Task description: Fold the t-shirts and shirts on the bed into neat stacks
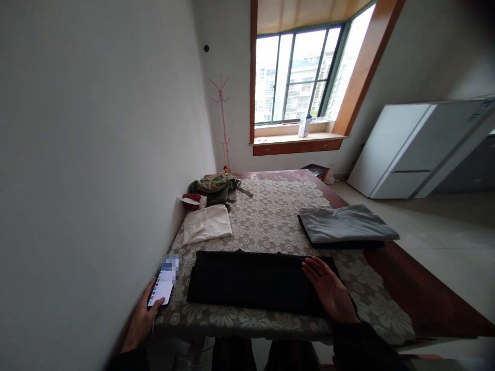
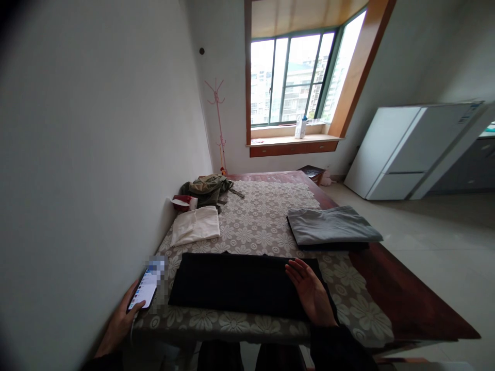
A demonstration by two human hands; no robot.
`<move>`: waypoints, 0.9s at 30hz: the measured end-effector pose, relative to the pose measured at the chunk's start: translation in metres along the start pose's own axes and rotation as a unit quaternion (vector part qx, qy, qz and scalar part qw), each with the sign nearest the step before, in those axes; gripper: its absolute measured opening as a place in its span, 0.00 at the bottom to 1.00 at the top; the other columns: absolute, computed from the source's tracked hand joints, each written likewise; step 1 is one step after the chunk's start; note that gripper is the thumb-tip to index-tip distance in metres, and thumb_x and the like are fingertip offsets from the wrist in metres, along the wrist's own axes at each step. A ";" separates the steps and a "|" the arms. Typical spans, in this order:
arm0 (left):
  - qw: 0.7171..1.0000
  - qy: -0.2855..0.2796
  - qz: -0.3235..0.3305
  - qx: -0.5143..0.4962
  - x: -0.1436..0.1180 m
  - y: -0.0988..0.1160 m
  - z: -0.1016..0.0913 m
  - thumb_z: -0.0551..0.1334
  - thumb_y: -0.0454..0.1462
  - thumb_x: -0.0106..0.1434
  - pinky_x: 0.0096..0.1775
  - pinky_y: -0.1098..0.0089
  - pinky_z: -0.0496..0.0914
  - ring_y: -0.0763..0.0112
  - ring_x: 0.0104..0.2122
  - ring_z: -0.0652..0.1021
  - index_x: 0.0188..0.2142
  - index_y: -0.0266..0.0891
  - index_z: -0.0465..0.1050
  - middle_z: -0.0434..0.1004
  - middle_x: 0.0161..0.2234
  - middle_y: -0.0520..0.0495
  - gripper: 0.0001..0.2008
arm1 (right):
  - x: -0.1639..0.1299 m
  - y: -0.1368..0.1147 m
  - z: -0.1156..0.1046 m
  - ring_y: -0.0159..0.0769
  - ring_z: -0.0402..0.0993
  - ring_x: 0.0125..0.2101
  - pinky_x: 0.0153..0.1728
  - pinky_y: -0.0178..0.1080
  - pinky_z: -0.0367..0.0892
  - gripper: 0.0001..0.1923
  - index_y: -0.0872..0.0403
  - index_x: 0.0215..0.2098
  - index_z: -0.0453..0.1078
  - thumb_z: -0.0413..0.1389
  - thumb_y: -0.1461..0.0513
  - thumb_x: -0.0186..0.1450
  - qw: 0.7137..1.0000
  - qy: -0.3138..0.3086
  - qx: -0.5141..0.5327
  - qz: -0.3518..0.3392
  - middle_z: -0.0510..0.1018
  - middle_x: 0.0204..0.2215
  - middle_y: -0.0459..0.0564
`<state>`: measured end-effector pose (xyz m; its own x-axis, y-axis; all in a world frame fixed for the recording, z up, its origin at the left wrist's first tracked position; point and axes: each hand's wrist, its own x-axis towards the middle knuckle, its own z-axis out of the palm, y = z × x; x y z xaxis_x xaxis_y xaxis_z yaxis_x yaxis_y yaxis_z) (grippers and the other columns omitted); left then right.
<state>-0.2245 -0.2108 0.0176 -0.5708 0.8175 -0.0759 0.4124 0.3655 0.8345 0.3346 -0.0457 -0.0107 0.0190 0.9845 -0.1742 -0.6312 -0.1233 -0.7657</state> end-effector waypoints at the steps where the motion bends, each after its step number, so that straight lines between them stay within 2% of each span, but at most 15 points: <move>1: 1.000 0.003 0.002 -0.003 0.000 -0.001 0.000 0.59 0.50 0.62 0.70 0.57 0.55 0.50 0.70 0.61 0.70 0.38 0.55 0.59 0.72 0.41 0.41 | 0.000 0.000 0.000 0.50 0.74 0.59 0.68 0.55 0.59 0.19 0.45 0.49 0.80 0.62 0.48 0.65 1.000 0.000 -0.001 0.001 0.83 0.52 0.53; 6: 1.000 0.006 0.007 -0.021 0.000 -0.002 0.001 0.60 0.49 0.61 0.68 0.56 0.59 0.50 0.70 0.62 0.70 0.37 0.53 0.58 0.72 0.39 0.42 | -0.001 -0.001 0.001 0.50 0.73 0.60 0.70 0.55 0.55 0.18 0.45 0.50 0.80 0.60 0.48 0.66 1.000 0.005 -0.010 0.005 0.82 0.53 0.52; 13: 0.997 -0.002 -0.009 -0.074 -0.002 -0.007 0.003 0.66 0.50 0.56 0.67 0.53 0.61 0.46 0.69 0.63 0.71 0.34 0.47 0.57 0.71 0.30 0.50 | 0.001 0.000 -0.002 0.50 0.72 0.60 0.71 0.57 0.53 0.18 0.44 0.50 0.79 0.59 0.48 0.67 1.000 0.009 -0.025 0.007 0.82 0.54 0.51; 20: 0.998 0.005 -0.006 -0.055 0.000 -0.010 0.003 0.65 0.49 0.56 0.68 0.53 0.59 0.48 0.69 0.63 0.68 0.36 0.53 0.58 0.71 0.32 0.44 | 0.002 -0.001 -0.001 0.50 0.72 0.61 0.71 0.58 0.52 0.17 0.44 0.49 0.80 0.58 0.49 0.67 0.999 0.026 -0.027 0.009 0.82 0.53 0.51; 27: 1.000 -0.011 -0.027 0.000 0.000 0.000 0.000 0.62 0.52 0.57 0.66 0.52 0.61 0.46 0.65 0.69 0.66 0.31 0.58 0.65 0.66 0.29 0.43 | 0.000 -0.003 0.000 0.49 0.71 0.62 0.71 0.56 0.52 0.16 0.45 0.49 0.80 0.57 0.51 0.68 0.999 0.034 -0.017 0.014 0.82 0.54 0.50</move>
<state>-0.2247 -0.2104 0.0172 -0.5768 0.8061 -0.1324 0.3812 0.4090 0.8291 0.3364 -0.0455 -0.0088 0.0548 0.9698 -0.2375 -0.6048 -0.1570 -0.7807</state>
